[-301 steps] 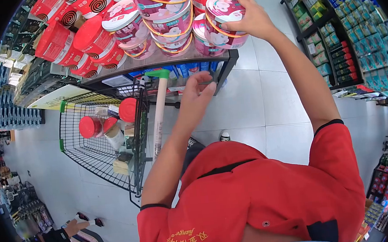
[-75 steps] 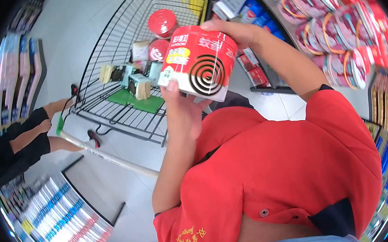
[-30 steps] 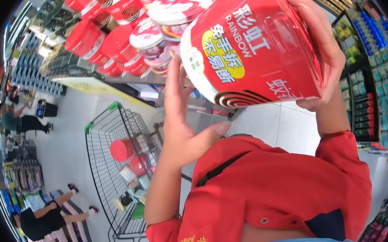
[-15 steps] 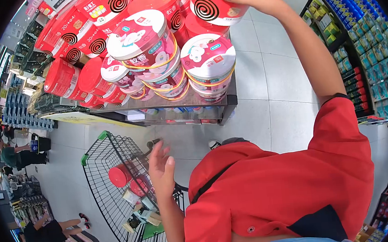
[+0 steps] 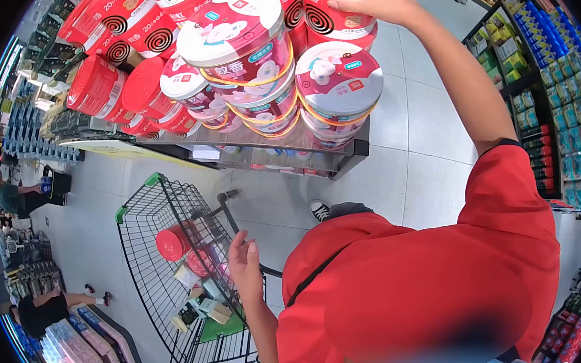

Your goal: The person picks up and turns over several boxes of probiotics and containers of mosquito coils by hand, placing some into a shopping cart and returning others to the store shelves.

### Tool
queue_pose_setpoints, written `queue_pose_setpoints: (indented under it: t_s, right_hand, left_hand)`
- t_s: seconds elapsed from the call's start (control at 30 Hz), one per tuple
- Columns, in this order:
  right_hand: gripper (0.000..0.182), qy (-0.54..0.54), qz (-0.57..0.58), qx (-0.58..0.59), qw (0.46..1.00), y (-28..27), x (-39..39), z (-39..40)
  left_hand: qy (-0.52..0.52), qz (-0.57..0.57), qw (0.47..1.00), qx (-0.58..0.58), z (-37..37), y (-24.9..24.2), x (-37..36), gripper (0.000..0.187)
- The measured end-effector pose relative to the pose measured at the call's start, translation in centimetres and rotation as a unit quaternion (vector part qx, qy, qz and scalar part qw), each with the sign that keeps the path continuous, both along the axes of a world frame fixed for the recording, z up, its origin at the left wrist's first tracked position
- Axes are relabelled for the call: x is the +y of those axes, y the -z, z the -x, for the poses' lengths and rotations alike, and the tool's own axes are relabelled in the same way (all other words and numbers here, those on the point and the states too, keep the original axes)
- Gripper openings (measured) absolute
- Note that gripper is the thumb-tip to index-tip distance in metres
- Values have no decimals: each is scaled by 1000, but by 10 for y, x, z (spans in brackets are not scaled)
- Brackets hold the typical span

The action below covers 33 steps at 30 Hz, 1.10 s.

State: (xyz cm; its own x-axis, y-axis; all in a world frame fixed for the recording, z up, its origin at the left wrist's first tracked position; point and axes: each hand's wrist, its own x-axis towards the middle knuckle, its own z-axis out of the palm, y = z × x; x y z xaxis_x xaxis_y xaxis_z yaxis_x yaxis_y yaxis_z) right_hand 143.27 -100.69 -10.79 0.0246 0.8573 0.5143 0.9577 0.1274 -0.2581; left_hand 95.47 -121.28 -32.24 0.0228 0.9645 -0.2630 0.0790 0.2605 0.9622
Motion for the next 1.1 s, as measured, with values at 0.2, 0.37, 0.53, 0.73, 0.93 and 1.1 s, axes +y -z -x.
queue_pose_setpoints:
  t_s: [0.2, 0.37, 0.53, 0.73, 0.93, 1.1]
  right_hand:
    - [81, -11, 36, 3, 999, -12, -6, 1]
    - [81, -5, 53, -13, 998, -17, -14, 2]
    - [75, -39, 18, -54, 998, -18, -20, 4]
    - [36, -28, -195, 234, 952, -47, -84, 15]
    - [29, -318, -109, 177, 925, 41, -119, 115]
    - [19, -463, 223, 168, 841, 124, -119, 293]
  left_hand:
    - [13, 20, 998, 50, -5, -3, -2, 50]
    - [26, 26, 998, 49, 5, 18, -5, 50]
    - [12, 17, 997, 73, 22, 31, -19, 49]
    - [-66, -145, 886, 435, 83, 21, -74, 54]
    - [-129, 12, 853, 505, 117, 87, -146, 60]
    - [-124, 19, 858, 499, 131, 102, -172, 56]
